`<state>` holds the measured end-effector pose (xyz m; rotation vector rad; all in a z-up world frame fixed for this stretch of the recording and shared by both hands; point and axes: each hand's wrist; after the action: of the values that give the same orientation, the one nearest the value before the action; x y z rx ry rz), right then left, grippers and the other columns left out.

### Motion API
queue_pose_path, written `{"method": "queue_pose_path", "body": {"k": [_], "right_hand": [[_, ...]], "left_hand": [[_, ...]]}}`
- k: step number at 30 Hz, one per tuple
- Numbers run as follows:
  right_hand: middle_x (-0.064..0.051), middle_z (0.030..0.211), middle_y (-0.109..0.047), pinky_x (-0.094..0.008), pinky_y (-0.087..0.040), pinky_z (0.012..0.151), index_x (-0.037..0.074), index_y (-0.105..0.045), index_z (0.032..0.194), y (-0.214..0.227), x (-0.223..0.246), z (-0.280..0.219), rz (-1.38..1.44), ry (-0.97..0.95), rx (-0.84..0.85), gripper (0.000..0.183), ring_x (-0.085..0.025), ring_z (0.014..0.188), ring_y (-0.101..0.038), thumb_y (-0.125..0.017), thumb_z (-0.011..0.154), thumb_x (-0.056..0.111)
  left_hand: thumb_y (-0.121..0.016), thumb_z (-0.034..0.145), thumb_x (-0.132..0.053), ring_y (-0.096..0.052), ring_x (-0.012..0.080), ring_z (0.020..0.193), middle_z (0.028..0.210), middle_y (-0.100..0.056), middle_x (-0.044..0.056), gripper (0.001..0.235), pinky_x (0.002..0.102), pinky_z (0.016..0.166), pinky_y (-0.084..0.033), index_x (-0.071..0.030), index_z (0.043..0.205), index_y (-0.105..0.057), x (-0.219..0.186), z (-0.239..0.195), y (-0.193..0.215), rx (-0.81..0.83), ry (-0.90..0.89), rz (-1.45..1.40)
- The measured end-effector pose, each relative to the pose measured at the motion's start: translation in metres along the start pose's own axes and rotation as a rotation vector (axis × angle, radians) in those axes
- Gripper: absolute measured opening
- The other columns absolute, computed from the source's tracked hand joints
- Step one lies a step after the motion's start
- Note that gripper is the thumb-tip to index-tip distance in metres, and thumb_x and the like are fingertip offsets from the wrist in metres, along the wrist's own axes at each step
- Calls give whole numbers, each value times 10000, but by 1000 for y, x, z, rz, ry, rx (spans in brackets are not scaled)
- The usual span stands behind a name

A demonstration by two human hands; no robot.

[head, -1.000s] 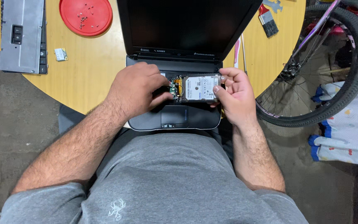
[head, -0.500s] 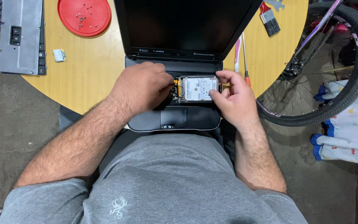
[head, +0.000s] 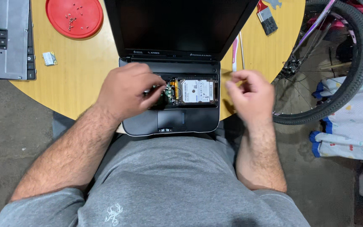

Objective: The person uses a screwdriver to remove screws from the internal bay of a laptop. They then disconnect a cable and remove a small card module, followed by detaching and removing the hard drive from the laptop.

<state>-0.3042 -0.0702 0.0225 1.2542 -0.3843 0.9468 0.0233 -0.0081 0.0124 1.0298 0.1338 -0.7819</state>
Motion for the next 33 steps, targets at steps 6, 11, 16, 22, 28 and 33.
{"method": "queue_pose_path", "body": {"k": [6,11,16,22,28,33], "right_hand": [[-73,826,-660,-308,-522,546,78,-799,1109,33,-22,7,-221,-4,-89,228,-216,613,-644,-883,899,48],[-131,882,-683,-424,-545,635,75,-740,1214,31,-16,4,-340,-140,40,400,-319,706,-690,-878,841,124],[-155,853,-683,-498,-559,692,85,-695,1271,23,-16,7,-390,-204,97,403,-364,741,-708,-774,876,75],[-178,890,-657,-447,-534,853,64,-807,1098,39,-37,-8,-125,78,-27,311,-361,859,-659,-588,912,-56],[-296,1033,-549,-469,-619,808,-165,-534,1306,26,3,-54,620,290,136,456,-405,847,-720,-605,856,-178],[-112,765,-591,-401,-529,581,83,-590,933,-20,5,-87,474,504,98,293,-318,643,-710,-832,803,-18]], "left_hand": [[-812,896,-80,-587,215,633,674,-605,7,40,315,666,-532,-115,912,-798,22,-13,-3,-298,44,-259],[-836,917,14,-527,189,596,688,-561,53,72,306,598,-499,-2,981,-808,47,-21,-2,-423,181,-385],[-789,953,72,-503,204,570,679,-528,115,29,335,577,-459,75,979,-776,44,-19,0,-484,188,-436],[-827,898,21,-545,207,566,681,-576,93,63,326,565,-467,21,954,-796,33,-18,-5,-414,128,-438],[-814,899,-37,-557,260,587,675,-569,75,41,352,623,-508,-30,923,-782,28,-16,-5,-349,56,-411],[-768,954,-101,-590,335,654,701,-568,95,71,428,668,-513,-79,895,-736,21,-10,1,-289,-75,-216]]}}
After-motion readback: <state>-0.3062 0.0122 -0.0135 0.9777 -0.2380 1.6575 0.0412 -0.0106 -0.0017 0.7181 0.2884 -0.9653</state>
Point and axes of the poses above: each hand's wrist, its own z-axis towards the middle knuckle, its own y-axis out of the back of the hand, x = y × z
